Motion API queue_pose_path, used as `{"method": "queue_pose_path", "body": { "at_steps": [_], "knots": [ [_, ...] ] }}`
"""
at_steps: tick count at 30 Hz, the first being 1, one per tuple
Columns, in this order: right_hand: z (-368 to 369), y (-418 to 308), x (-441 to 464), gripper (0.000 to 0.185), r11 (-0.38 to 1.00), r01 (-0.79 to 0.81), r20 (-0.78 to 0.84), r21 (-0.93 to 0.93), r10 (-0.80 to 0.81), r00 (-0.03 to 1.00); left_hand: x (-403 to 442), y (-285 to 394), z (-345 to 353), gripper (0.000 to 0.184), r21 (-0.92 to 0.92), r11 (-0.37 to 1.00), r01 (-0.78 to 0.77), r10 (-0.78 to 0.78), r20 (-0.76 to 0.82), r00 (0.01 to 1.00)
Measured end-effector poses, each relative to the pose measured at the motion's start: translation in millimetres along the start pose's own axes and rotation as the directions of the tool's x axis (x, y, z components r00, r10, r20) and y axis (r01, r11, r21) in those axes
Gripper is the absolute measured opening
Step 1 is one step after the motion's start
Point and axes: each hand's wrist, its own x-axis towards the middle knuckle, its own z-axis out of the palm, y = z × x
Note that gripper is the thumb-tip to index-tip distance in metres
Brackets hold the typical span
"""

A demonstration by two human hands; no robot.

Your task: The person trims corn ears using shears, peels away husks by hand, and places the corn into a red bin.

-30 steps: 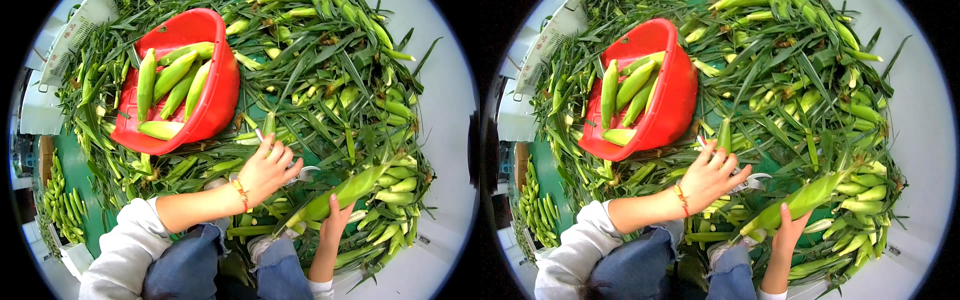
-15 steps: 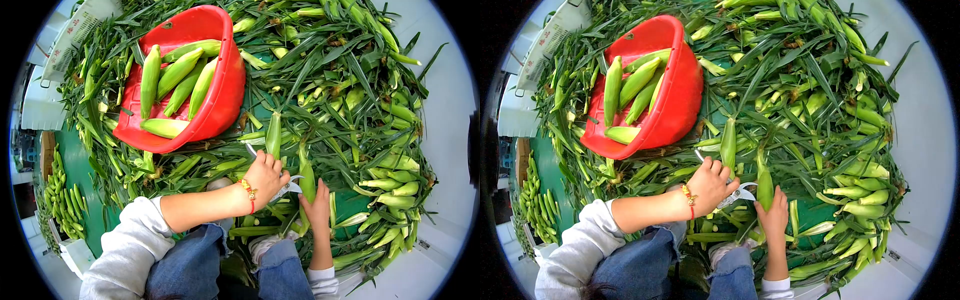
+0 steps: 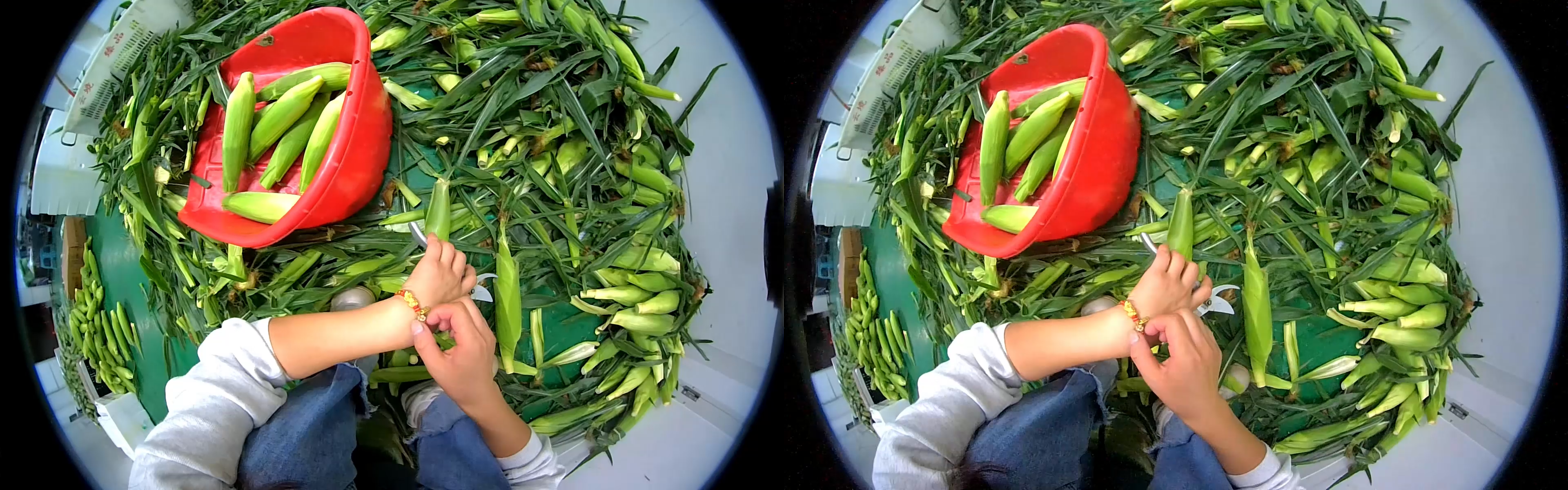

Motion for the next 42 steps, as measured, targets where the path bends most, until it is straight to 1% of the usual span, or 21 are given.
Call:
{"method": "queue_pose_path", "body": {
  "at_steps": [4,5,8,12,13,16,17,19,20,21,23,24,25,26,28,30,33,36,37,40,42],
  "knots": [
    [2.6,4.1,-3.7,0.020,0.998,0.032,0.009,-0.058,-0.031,0.999,8.0,1.0,13.4,0.031,-0.110,0.994,0.000,-0.025,-0.229,0.973],
    [4.1,5.2,-4.6,0.020,0.997,0.047,0.013,-0.067,-0.046,0.999,10.0,1.4,15.4,0.031,-0.171,0.985,0.022,-0.082,-0.351,0.933],
    [6.0,5.0,-2.9,0.020,0.971,0.136,-0.027,-0.197,-0.144,0.989,13.7,3.8,8.4,0.033,-0.467,0.884,0.028,-0.232,-0.386,0.893],
    [0.0,-0.6,1.4,0.019,0.916,0.213,-0.039,-0.340,-0.240,0.970,12.5,14.4,-3.0,0.057,-0.838,0.536,0.097,-0.365,-0.127,0.922],
    [-1.6,-2.5,1.8,0.020,0.904,0.215,-0.031,-0.370,-0.244,0.969,11.7,12.7,-9.5,0.077,-0.912,0.382,0.147,-0.308,0.024,0.951],
    [-7.5,-9.3,3.6,0.020,0.884,0.201,-0.002,-0.422,-0.223,0.975,14.5,19.4,-10.5,0.086,-0.959,0.210,0.191,-0.366,0.104,0.925],
    [-9.0,-10.2,4.0,0.021,0.881,0.192,0.009,-0.433,-0.209,0.978,15.5,22.6,-8.9,0.085,-0.977,0.047,0.209,-0.368,0.177,0.913],
    [-8.4,-10.0,4.4,0.019,0.869,0.206,0.008,-0.451,-0.227,0.974,18.6,25.2,-13.5,0.084,-0.933,-0.278,0.227,-0.330,0.315,0.890],
    [-9.0,-10.0,4.6,0.019,0.861,0.210,0.006,-0.463,-0.234,0.972,16.7,24.5,-20.9,0.079,-0.845,-0.442,0.302,-0.231,0.432,0.872],
    [-10.7,-11.5,5.5,0.018,0.858,0.219,0.023,-0.464,-0.235,0.972,10.2,28.1,-9.5,0.076,-0.927,-0.333,0.170,-0.218,0.251,0.943],
    [-16.4,-14.7,6.7,0.016,0.852,0.236,0.057,-0.467,-0.237,0.970,4.0,31.9,11.4,0.064,-0.941,-0.339,-0.004,-0.298,0.104,0.949],
    [-22.2,-10.0,4.3,0.015,0.908,0.176,0.000,-0.379,-0.191,0.982,0.9,33.6,21.6,0.058,-0.938,-0.335,-0.091,-0.336,0.029,0.942],
    [-30.5,-0.4,1.4,0.014,0.952,0.120,-0.053,-0.282,-0.140,0.989,1.4,25.5,-2.8,0.055,-0.617,-0.780,0.103,-0.207,0.409,0.889],
    [-38.1,11.0,-0.4,0.014,0.982,0.070,-0.100,-0.176,-0.088,0.991,1.6,20.1,-15.8,0.052,-0.081,-0.978,0.194,0.096,0.646,0.758],
    [-51.0,43.1,-3.4,0.018,0.993,-0.115,-0.333,0.009,0.112,0.936,-1.9,20.3,6.1,0.049,-0.135,-0.986,0.101,-0.003,0.613,0.790],
    [-61.3,80.2,-14.4,0.027,0.888,-0.255,-0.374,0.382,0.401,0.837,-5.5,16.8,12.4,0.050,-0.269,-0.958,0.100,-0.094,0.624,0.775],
    [-60.6,139.6,-28.0,0.044,0.878,-0.405,-0.275,-0.255,0.336,0.901,-12.7,2.4,3.8,0.052,-0.117,-0.977,0.180,0.079,0.586,0.806],
    [-42.1,189.1,-51.4,0.057,0.728,-0.301,-0.158,-0.616,0.261,0.952,-15.0,-0.2,4.0,0.055,-0.142,-0.943,0.301,0.192,0.509,0.839],
    [-42.7,195.1,-51.9,0.063,0.749,-0.337,-0.165,-0.570,0.297,0.941,-15.7,1.0,5.3,0.053,-0.159,-0.935,0.318,0.206,0.487,0.849],
    [-55.3,214.4,-47.9,0.066,0.787,-0.486,-0.159,-0.379,0.463,0.872,-18.0,-3.1,4.1,0.047,0.159,-0.935,0.316,0.354,0.389,0.851],
    [-55.3,225.9,-50.2,0.064,0.779,-0.461,-0.124,-0.425,0.454,0.882,-17.9,-2.5,-1.7,0.043,0.215,-0.938,0.272,0.341,0.429,0.836]
  ]
}}
